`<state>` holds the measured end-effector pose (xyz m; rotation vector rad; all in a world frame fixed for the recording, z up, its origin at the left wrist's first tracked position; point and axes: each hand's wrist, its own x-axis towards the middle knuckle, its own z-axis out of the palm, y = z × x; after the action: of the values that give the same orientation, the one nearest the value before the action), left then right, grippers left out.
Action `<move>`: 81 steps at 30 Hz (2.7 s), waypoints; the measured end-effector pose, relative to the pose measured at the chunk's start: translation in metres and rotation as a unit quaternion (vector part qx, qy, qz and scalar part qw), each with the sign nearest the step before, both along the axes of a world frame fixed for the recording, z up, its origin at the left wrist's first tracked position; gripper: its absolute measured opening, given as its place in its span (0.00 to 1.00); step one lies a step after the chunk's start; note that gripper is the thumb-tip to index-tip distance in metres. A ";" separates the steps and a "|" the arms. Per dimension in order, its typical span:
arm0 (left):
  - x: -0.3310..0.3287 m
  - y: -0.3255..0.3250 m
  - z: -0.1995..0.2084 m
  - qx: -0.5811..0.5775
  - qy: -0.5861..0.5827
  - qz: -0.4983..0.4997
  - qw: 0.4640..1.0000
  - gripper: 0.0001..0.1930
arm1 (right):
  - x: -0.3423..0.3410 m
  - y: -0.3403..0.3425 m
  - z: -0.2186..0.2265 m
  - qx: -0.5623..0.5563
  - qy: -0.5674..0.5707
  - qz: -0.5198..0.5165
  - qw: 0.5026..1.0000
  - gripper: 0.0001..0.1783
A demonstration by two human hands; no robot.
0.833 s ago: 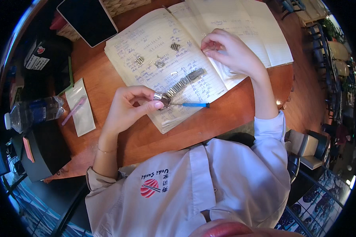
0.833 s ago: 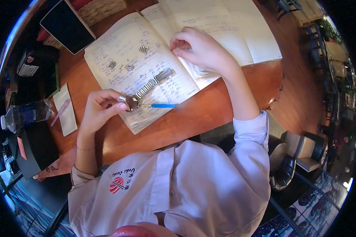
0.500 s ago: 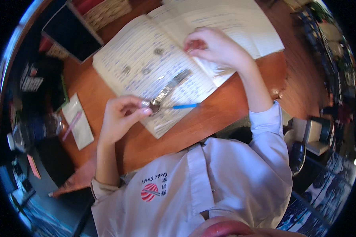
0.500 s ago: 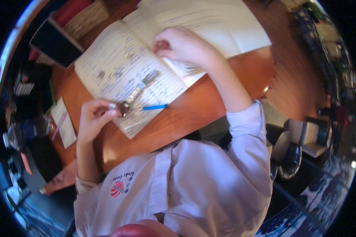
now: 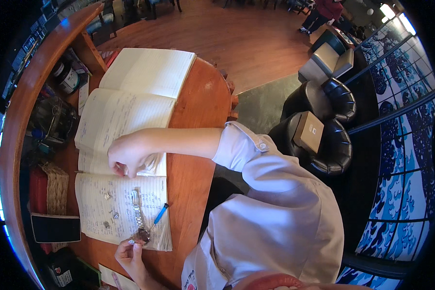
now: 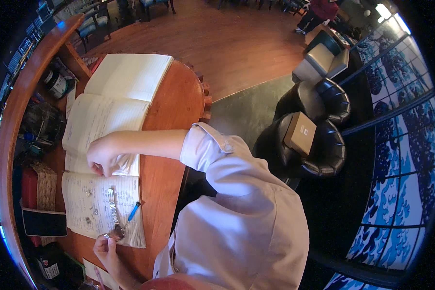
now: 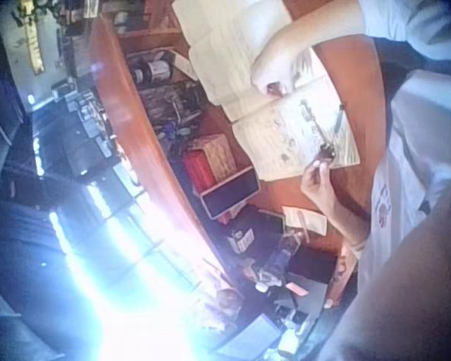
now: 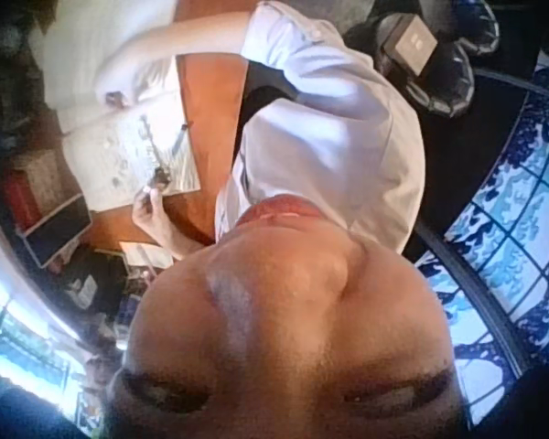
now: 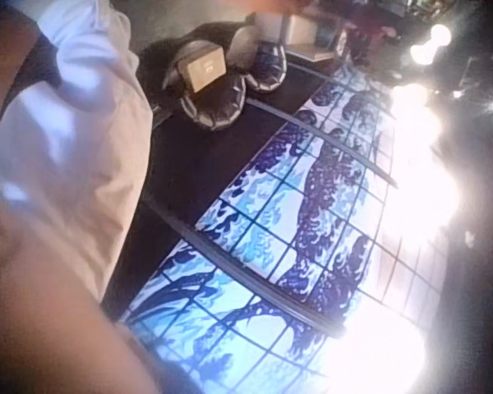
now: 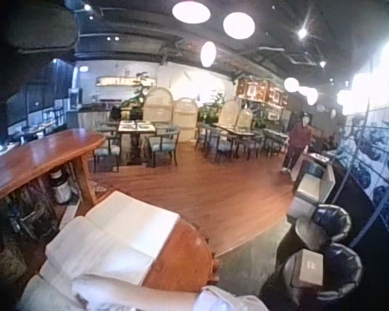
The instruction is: The person uses a small blue tool to remove and reattach links from a metal watch band. They repeatedly push out pins, separate links, and then reassemble the band before fastening the watch on their wrist.
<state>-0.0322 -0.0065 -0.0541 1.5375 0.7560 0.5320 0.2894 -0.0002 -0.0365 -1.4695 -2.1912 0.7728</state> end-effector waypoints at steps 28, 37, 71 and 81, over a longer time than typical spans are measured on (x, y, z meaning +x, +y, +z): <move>0.005 -0.005 0.011 -0.113 -0.018 0.007 0.993 0.06 | -0.007 -0.003 0.013 -0.042 0.060 -0.037 0.997 0.11; 0.008 -0.004 0.018 -0.122 -0.017 0.002 0.992 0.06 | -0.007 -0.003 0.012 -0.037 0.058 -0.043 0.997 0.11; 0.008 -0.002 0.018 -0.107 -0.005 -0.004 0.994 0.08 | -0.007 0.004 0.013 -0.102 0.054 -0.046 0.992 0.11; 0.007 -0.003 0.017 -0.113 -0.003 0.005 0.994 0.08 | -0.005 -0.001 0.014 -0.053 0.030 -0.022 0.998 0.16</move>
<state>-0.0250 -0.0091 -0.0374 1.3222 0.7908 0.4425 0.2841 -0.0016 -0.0222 -1.5185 -2.0964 0.9188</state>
